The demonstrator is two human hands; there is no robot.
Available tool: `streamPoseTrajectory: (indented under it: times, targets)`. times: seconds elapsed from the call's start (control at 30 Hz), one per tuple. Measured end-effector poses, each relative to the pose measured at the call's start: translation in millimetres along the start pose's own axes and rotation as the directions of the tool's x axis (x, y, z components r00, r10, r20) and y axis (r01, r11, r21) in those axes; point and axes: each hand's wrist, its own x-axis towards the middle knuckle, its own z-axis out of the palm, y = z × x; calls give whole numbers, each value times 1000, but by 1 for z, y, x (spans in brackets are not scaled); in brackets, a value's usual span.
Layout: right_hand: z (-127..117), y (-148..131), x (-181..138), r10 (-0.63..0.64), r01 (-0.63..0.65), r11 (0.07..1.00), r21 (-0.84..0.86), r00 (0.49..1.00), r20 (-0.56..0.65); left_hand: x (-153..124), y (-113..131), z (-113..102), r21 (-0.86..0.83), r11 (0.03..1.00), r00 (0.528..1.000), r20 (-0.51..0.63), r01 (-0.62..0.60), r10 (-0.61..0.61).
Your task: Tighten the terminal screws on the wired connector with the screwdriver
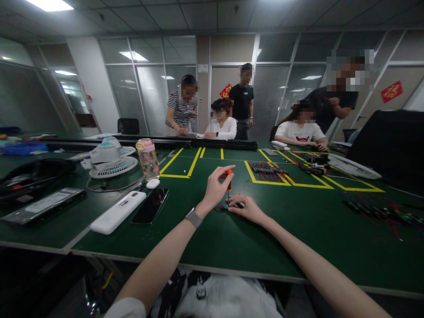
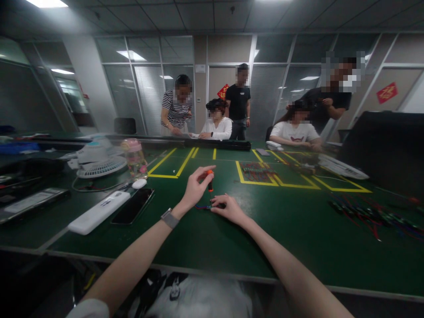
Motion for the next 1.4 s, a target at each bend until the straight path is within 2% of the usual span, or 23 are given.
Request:
streamPoseTrajectory:
  times: [0.1,0.27,0.47,0.53,0.63,0.7,0.9,1.13,1.3,1.4]
  targets:
    - [0,1,0,-5,5,1000,-2,1000,-1,0,0,-1,68,997,1000,-20,-23,24]
    - [1,1,0,-17,17,1000,1,1000,-9,0,-2,0,1,1000,1000,21,-11,11]
    - [3,2,0,-10,10,1000,-4,1000,-21,-2,7,-3,263,959,992,-47,-101,118]
    - [3,3,0,-12,12,1000,-6,1000,-21,-3,7,-3,246,964,994,-24,-101,111]
    - [3,4,0,-14,14,1000,-4,1000,-19,-2,3,-1,103,992,997,34,-78,75]
    - [3,4,0,-14,13,1000,-4,1000,-17,-1,0,1,51,997,998,29,-57,55]
    - [3,5,1,-19,19,1000,-3,1000,-12,-2,6,-2,199,978,997,-30,-70,77]
    - [3,0,0,-8,8,1000,-8,1000,-21,-1,2,0,76,995,998,21,-62,61]
    - [3,-2,-1,-8,8,1000,5,1000,-28,-2,4,-1,179,980,995,-32,-82,89]
    - [3,-1,-1,-14,14,1000,-3,999,-31,-3,5,-1,174,981,996,3,-84,84]
